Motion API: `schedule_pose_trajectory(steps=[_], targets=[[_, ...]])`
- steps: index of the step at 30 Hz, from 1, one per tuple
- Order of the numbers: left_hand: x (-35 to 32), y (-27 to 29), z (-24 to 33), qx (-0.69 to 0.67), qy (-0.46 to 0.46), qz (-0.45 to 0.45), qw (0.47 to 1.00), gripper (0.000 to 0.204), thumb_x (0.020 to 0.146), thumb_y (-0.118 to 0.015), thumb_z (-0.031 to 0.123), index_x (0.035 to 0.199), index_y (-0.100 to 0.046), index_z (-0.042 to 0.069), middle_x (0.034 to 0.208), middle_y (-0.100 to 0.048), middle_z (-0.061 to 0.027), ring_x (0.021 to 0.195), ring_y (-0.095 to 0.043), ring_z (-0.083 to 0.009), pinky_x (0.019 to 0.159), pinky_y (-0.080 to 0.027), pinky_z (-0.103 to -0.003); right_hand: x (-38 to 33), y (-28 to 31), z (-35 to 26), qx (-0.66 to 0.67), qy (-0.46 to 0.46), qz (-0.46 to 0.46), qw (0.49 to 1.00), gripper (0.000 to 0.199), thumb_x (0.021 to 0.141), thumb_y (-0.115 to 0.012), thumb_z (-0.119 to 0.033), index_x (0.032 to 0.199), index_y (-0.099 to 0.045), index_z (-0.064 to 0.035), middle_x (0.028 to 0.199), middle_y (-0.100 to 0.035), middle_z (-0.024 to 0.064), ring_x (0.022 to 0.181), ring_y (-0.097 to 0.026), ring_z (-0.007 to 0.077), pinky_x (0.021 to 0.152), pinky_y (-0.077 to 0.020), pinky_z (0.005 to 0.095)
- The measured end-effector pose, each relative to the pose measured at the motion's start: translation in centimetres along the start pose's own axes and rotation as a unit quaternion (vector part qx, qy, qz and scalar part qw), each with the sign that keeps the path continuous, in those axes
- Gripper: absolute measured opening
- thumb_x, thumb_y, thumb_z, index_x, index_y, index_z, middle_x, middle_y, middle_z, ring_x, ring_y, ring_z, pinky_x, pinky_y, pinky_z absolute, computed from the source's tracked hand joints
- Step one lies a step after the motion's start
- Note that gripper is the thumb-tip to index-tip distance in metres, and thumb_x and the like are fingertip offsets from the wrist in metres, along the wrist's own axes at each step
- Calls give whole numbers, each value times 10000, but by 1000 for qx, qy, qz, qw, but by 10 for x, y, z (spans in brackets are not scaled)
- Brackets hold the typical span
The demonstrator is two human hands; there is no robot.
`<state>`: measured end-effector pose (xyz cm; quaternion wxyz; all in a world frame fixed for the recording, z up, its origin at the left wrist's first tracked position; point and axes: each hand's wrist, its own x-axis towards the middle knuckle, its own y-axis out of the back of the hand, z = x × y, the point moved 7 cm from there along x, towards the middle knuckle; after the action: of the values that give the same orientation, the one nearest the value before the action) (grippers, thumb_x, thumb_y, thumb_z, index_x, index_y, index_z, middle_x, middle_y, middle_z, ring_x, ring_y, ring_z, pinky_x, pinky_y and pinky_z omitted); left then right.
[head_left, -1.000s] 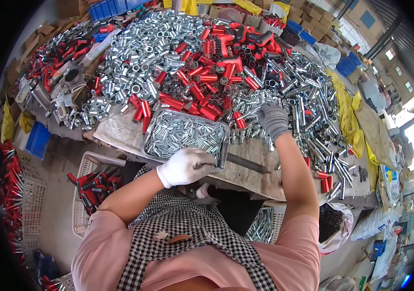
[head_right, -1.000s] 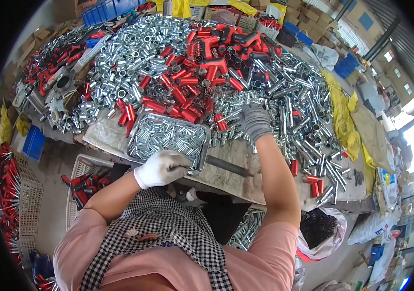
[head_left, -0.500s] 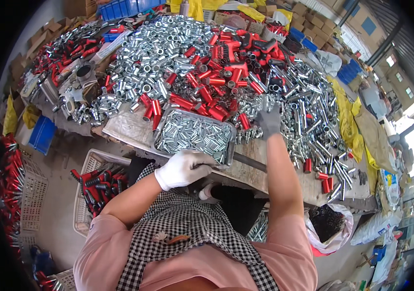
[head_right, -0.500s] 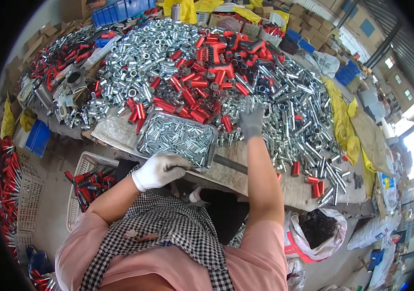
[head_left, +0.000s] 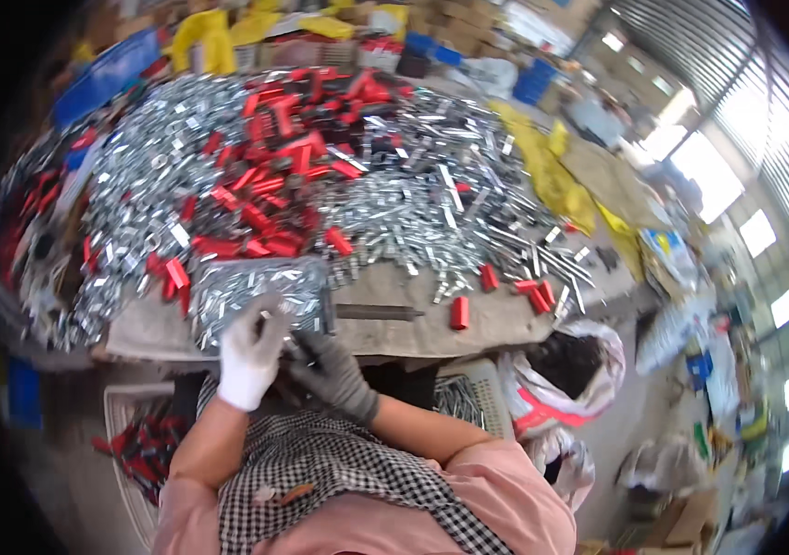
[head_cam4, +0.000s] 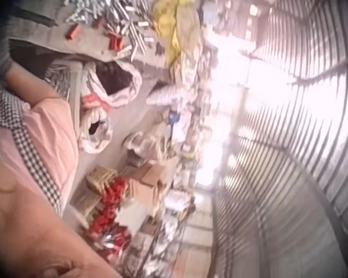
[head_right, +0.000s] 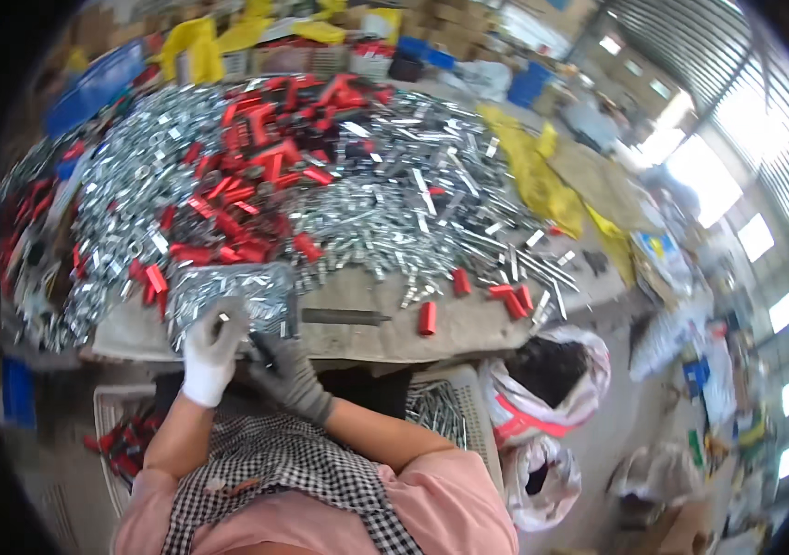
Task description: Manually assembling metal rods and red sleeves into a mechanical base component.
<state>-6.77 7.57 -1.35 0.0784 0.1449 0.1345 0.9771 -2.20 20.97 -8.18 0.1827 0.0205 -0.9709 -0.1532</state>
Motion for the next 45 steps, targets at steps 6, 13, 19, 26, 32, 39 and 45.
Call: schedule_pose_trajectory(steps=[6, 13, 19, 26, 32, 39, 45], targets=[[-1, 3, 14, -13, -35, -22, 999, 274, 922, -575, 58, 1170, -604, -54, 842, -623, -29, 739, -538, -95, 677, -453, -254, 3, 0, -16, 86, -29, -10, 996, 487, 868, -625, -88, 1327, -498, 14, 1144, -615, 158, 1021, -619, 264, 899, -499, 385], [-5, 45, 14, -180, 32, 114, 976, 395, 906, -451, 11, 1285, -537, -62, 873, -654, -70, 722, -547, -81, 642, -441, -217, 4, -40, -29, 257, -25, -39, 965, 437, 929, -633, -108, 1324, -488, 11, 1151, -607, 159, 1038, -615, 236, 876, -504, 354], [-14, 49, 21, -149, -12, 31, 988, 304, 865, -488, -50, 1136, -625, -24, 885, -668, -63, 718, -596, -99, 649, -486, -255, 3, -33, -35, 123, 16, -56, 991, 331, 995, -588, -230, 1233, -548, -3, 881, -614, 23, 743, -561, 86, 662, -472, 253], [3, 37, 41, -119, -86, -90, 985, 278, 809, -603, 8, 1080, -645, -38, 879, -650, -130, 760, -670, -207, 676, -519, -318, 10, -30, -40, 321, -63, -96, 940, 319, 1014, -543, -300, 1179, -546, -26, 788, -600, 25, 732, -566, 109, 688, -464, 274], [41, 58, 37, 202, -266, -83, 939, 755, 780, -760, 245, 1425, -450, 2, 1437, -470, -256, 1240, -535, -371, 1032, -458, -406, 28, -1, -2, 349, -93, -20, 932, 223, 1016, -551, -233, 1145, -558, -51, 937, -651, 96, 779, -616, 163, 635, -503, 290], [242, 130, -63, 432, -102, 21, 896, 522, 815, -587, 165, 1314, -486, 49, 1038, -660, -253, 1033, -611, -420, 915, -480, -497, 28, 26, -4, 354, -108, 71, 926, 218, 983, -583, -141, 1183, -583, -56, 927, -557, -11, 816, -518, 104, 739, -453, 267], [305, 100, -92, 547, -62, -91, 830, 429, 827, -618, 202, 1246, -582, 117, 1028, -690, -210, 1000, -663, -379, 895, -514, -468, 20, 25, -14, 316, -50, 60, 946, 342, 897, -720, -151, 1192, -577, -57, 972, -582, 1, 830, -546, 97, 720, -457, 244]])
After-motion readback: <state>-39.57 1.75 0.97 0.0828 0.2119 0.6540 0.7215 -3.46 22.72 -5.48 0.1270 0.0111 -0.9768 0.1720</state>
